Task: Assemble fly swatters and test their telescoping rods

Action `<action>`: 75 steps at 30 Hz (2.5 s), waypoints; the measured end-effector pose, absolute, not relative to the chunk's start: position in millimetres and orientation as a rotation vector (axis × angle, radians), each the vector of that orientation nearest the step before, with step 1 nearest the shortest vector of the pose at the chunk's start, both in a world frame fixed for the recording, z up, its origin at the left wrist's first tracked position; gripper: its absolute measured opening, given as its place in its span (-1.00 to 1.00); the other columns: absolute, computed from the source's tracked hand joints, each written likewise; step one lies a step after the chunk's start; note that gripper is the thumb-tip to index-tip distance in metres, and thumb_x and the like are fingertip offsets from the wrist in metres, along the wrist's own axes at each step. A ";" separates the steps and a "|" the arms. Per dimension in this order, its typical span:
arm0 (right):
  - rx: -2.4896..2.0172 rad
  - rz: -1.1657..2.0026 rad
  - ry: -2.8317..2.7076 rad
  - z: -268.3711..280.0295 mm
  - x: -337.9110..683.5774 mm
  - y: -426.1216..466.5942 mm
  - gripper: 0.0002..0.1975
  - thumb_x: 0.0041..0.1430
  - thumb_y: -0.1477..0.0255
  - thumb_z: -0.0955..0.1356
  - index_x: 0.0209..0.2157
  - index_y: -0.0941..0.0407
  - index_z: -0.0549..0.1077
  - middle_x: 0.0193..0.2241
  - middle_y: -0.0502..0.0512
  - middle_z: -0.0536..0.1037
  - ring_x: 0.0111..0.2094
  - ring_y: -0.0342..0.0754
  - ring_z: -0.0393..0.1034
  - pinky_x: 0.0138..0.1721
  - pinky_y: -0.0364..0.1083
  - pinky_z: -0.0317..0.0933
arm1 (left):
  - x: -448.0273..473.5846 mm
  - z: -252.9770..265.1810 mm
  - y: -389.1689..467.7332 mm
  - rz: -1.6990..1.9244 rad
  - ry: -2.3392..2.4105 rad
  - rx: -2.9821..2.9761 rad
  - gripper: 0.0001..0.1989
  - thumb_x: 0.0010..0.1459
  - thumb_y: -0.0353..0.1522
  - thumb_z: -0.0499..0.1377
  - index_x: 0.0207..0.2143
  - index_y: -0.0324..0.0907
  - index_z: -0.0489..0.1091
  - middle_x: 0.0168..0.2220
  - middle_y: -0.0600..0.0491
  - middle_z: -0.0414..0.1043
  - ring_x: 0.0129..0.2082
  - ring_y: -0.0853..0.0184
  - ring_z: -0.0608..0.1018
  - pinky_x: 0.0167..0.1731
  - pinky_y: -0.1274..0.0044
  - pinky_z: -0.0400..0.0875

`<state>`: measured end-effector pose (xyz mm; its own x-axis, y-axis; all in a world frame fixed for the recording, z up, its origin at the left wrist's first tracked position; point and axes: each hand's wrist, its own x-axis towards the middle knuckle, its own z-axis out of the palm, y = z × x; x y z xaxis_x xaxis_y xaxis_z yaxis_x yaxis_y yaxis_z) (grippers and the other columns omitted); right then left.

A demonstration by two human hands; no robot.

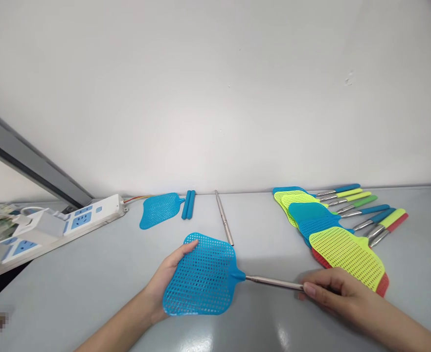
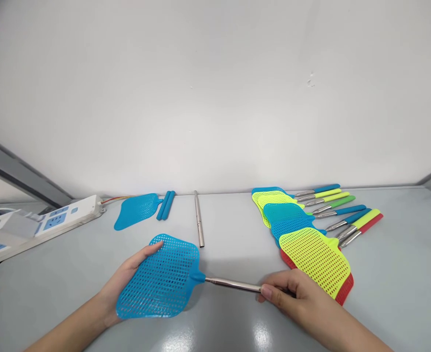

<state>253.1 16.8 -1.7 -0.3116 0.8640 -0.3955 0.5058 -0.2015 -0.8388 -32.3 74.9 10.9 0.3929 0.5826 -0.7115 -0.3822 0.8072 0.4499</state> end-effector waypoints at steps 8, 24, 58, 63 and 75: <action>-1.545 1.564 -1.727 -0.9 251.8 18.5 -0.57 0.02 0.09 0.22 -0.51 0.17 0.46 -0.64 -0.02 0.30 -0.58 -0.18 0.12 -0.59 -0.23 0.00 | -30.4 13.0 73.9 0.638 1.040 0.259 -0.73 0.00 -0.26 0.11 -0.38 -0.32 0.38 -0.41 -0.08 0.48 -0.32 0.14 0.51 -0.19 0.35 0.33; -1.638 1.406 -1.663 -2.3 248.8 17.3 -0.59 -0.09 0.08 0.28 -0.49 0.14 0.53 -0.56 0.05 0.46 -0.46 -0.03 0.29 -0.51 -0.20 0.17 | -31.4 11.4 73.0 0.648 1.053 0.257 -0.74 -0.01 -0.25 0.12 -0.41 -0.30 0.38 -0.44 -0.06 0.48 -0.34 0.15 0.52 -0.20 0.35 0.34; -1.649 1.656 -1.405 -2.8 229.6 10.2 -0.49 -0.01 0.06 0.24 -0.22 0.20 0.42 -0.67 -0.08 0.23 -0.73 -0.31 -0.05 -0.71 -0.27 -0.16 | -23.5 -3.5 42.8 0.639 0.921 1.389 -0.75 0.08 -0.24 0.05 -0.24 -0.16 0.38 -0.20 0.01 0.38 -0.35 0.34 0.42 -0.38 0.59 0.27; -1.608 1.652 -1.393 -6.0 221.2 6.8 -0.50 -0.04 0.06 0.26 -0.23 0.19 0.44 -0.67 -0.06 0.26 -0.70 -0.30 -0.02 -0.70 -0.27 -0.12 | -16.4 -15.4 36.6 0.850 0.979 1.311 -0.55 0.15 -0.14 -0.12 -0.51 -0.26 0.38 -0.59 0.02 0.35 -0.57 0.41 0.37 -0.56 0.60 0.19; -1.257 1.729 -1.590 0.0 180.8 25.3 -0.54 0.05 0.09 0.21 -0.49 0.22 0.44 -0.71 -0.05 0.25 -0.69 -0.27 0.03 -0.67 -0.25 -0.08 | -20.3 -7.2 38.1 0.842 0.964 1.342 -0.63 0.17 -0.20 -0.12 -0.53 -0.23 0.28 -0.70 0.13 0.21 -0.64 0.47 0.30 -0.56 0.63 0.16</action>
